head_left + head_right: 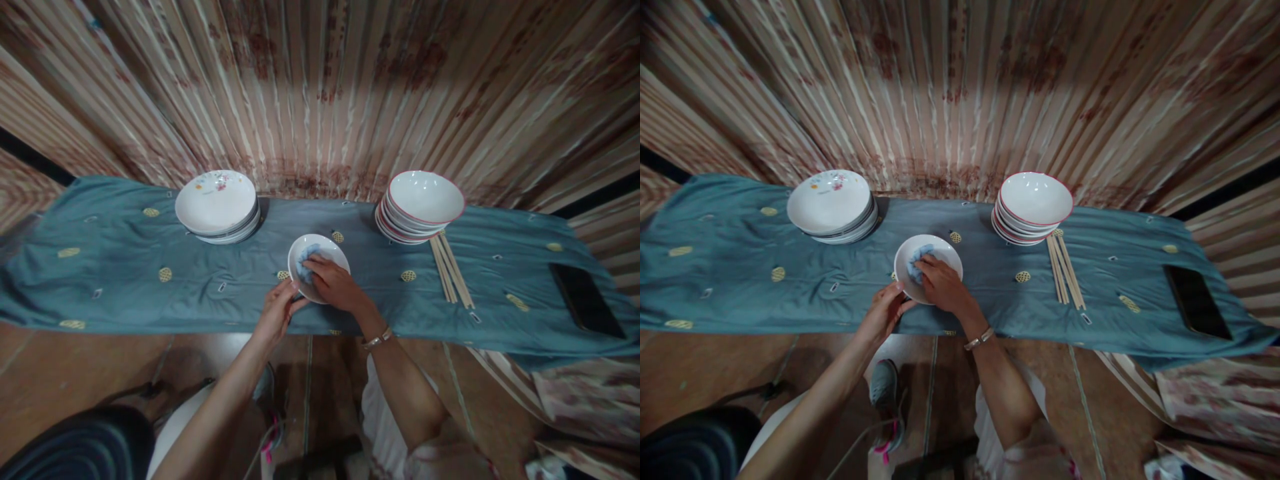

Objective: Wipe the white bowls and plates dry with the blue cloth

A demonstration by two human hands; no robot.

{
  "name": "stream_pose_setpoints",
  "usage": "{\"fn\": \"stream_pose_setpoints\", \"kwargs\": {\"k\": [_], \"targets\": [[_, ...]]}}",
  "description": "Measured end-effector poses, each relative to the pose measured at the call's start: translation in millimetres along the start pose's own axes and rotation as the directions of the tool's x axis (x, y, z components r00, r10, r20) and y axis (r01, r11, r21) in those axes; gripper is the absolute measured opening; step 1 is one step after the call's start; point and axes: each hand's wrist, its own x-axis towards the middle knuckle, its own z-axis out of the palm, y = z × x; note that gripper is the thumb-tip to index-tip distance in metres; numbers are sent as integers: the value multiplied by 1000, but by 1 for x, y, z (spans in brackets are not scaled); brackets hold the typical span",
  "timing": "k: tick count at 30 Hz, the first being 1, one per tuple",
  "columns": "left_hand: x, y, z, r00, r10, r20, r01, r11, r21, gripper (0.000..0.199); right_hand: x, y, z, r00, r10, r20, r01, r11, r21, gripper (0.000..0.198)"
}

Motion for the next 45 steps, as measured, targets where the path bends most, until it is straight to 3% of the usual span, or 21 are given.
{"fn": "stream_pose_setpoints", "kwargs": {"k": [5,10,14,18,26,33,40,45], "targets": [[0,1,0,1000,1,10,-1,1000,-12,37,1,-2,-7,995,-80,66,64,976,208,37],[1,3,-1,1000,-6,23,7,1000,-20,40,-1,-2,-13,988,-132,85,78,884,461,31],[1,3,-2,1000,-5,25,5,1000,-11,43,1,-2,-9,994,-106,17,78,818,570,33],[-2,4,-2,999,4,44,-5,1000,29,44,5,1,-1,991,-95,-91,130,807,576,41],[-4,5,0,998,-3,61,0,998,56,53,6,0,0,987,-13,-163,76,919,386,52],[-3,3,-1,999,-9,52,6,998,57,52,3,0,0,983,21,-184,-20,1000,8,51],[-2,2,2,999,3,35,-6,997,81,57,-10,-14,-14,980,183,-76,-198,893,-404,52],[-1,3,4,998,17,68,-23,996,86,58,-19,-17,-19,974,226,-30,-210,837,-505,43]]}}
